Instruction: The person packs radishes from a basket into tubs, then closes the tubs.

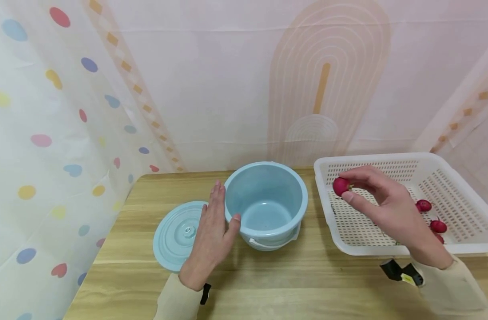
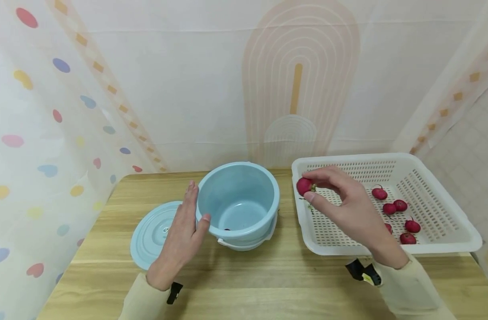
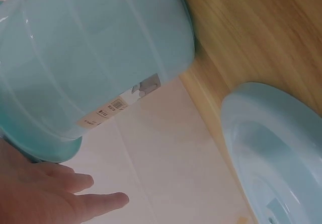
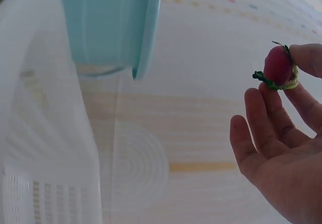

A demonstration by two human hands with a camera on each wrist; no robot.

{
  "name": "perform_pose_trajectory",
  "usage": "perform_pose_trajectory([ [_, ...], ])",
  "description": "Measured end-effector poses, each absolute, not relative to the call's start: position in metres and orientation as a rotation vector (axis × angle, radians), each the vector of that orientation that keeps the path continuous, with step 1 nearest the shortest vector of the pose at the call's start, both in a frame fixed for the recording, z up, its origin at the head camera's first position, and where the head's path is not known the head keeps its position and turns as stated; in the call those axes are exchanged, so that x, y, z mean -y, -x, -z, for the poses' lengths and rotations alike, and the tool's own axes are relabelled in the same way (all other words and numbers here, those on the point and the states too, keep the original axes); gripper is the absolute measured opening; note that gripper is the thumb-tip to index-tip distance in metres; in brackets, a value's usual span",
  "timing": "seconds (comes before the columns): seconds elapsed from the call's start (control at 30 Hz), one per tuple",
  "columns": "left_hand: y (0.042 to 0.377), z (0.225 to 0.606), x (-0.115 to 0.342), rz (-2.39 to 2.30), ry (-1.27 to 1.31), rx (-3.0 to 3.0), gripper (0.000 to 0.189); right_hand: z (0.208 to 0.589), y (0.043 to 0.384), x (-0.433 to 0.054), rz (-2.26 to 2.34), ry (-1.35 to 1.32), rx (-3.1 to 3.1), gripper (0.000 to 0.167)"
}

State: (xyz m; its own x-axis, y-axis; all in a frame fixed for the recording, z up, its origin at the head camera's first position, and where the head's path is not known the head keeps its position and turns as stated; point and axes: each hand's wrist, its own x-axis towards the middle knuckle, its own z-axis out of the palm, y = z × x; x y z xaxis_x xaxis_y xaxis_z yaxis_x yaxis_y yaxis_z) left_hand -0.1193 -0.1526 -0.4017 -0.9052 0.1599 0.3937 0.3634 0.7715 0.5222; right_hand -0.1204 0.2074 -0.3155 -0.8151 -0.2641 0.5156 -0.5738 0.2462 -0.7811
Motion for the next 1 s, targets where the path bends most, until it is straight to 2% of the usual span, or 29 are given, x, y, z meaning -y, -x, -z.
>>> perform_pose_trajectory([
  [0.37, 0.120, 0.403, 0.153, 0.874, 0.410, 2.628, 0.074, 0.334, 0.125, -0.163, -1.492, -0.889, 2.242, 0.040],
  [1.0, 0.119, 0.402, 0.153, 0.874, 0.396, 2.650, 0.073, 0.368, 0.140, -0.122, -1.271, -0.965, 2.214, 0.041],
])
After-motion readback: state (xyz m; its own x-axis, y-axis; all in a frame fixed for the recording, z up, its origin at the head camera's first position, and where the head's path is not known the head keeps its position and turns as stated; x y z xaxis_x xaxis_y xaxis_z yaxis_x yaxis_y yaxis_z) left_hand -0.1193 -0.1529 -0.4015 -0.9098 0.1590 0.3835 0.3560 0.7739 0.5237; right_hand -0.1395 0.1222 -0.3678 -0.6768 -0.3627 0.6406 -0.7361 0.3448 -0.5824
